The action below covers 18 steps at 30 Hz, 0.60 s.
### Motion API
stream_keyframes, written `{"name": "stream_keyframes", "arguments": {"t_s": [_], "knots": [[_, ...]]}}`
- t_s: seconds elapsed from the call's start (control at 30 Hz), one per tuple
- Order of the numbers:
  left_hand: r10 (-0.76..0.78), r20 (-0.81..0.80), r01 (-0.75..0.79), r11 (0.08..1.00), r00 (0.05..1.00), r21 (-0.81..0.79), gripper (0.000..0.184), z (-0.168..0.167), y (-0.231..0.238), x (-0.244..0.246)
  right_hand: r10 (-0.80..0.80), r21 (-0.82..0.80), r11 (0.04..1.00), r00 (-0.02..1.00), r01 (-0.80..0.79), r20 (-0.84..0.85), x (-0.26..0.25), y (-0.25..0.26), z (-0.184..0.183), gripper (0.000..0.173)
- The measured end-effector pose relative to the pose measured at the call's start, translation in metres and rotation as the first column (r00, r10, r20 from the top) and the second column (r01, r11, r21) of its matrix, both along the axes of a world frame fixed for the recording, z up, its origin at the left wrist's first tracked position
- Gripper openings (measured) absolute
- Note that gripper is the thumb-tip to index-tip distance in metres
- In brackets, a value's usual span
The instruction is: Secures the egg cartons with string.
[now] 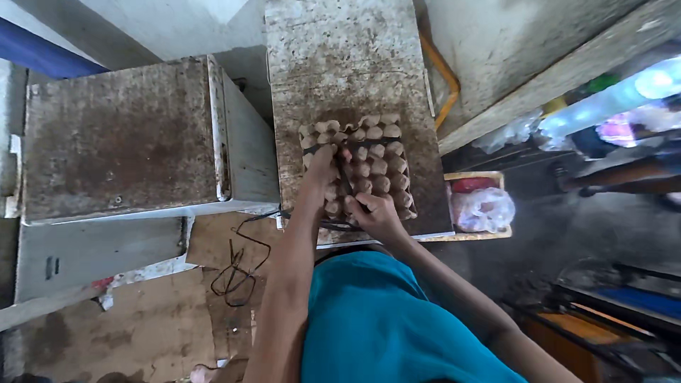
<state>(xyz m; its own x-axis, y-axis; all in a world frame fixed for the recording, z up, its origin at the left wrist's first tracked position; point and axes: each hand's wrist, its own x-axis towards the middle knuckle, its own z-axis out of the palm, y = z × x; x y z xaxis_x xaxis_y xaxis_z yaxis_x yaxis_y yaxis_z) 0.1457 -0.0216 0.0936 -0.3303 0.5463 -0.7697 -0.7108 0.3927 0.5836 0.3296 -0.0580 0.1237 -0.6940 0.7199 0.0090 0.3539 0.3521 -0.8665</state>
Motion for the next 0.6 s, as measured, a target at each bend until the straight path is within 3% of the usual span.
{"name": "stream_keyframes", "arguments": {"t_s": [0.07, 0.13, 0.23, 0.3, 0.4, 0.5, 0.6], "knots": [[-0.192, -0.183, 0.195, 0.981, 0.964, -0.002, 0.04, -0.018, -0.003, -0.005, 0.112, -0.318, 0.945, 0.987, -0.072, 0.111, -0.007, 0.028, 0.004, 0.042], [-0.379, -0.392, 0.38, 0.922, 0.838, -0.079, 0.046, -0.025, -0.011, -0.008, 0.144, -0.639, 0.767, 0.986, -0.056, 0.087, -0.022, 0.057, -0.007, 0.054], [-0.611, -0.656, 0.471, 0.782, 0.444, -0.409, 0.028, -0.012, -0.018, -0.013, 0.004, -0.902, 0.427, 0.997, 0.063, 0.072, -0.054, 0.092, -0.028, 0.052], [-0.707, -0.654, 0.547, 0.672, 0.27, -0.499, 0.03, -0.005, -0.017, -0.018, -0.048, -0.936, 0.322, 0.99, 0.142, 0.134, -0.068, 0.103, -0.03, 0.05], [-0.689, -0.715, 0.755, 0.529, 0.117, -0.387, 0.026, -0.002, -0.019, -0.035, 0.003, -0.913, 0.381, 0.987, 0.148, 0.161, -0.061, 0.111, -0.038, 0.054], [-0.73, -0.669, 0.861, 0.422, 0.138, -0.283, 0.03, 0.018, -0.023, -0.053, 0.119, -0.839, 0.533, 0.971, 0.114, 0.208, -0.052, 0.114, -0.04, 0.046], [-0.835, -0.542, 0.837, 0.366, 0.101, -0.408, 0.025, 0.036, -0.013, -0.065, 0.148, -0.795, 0.604, 0.971, 0.062, 0.188, -0.053, 0.113, -0.042, 0.038]]}}
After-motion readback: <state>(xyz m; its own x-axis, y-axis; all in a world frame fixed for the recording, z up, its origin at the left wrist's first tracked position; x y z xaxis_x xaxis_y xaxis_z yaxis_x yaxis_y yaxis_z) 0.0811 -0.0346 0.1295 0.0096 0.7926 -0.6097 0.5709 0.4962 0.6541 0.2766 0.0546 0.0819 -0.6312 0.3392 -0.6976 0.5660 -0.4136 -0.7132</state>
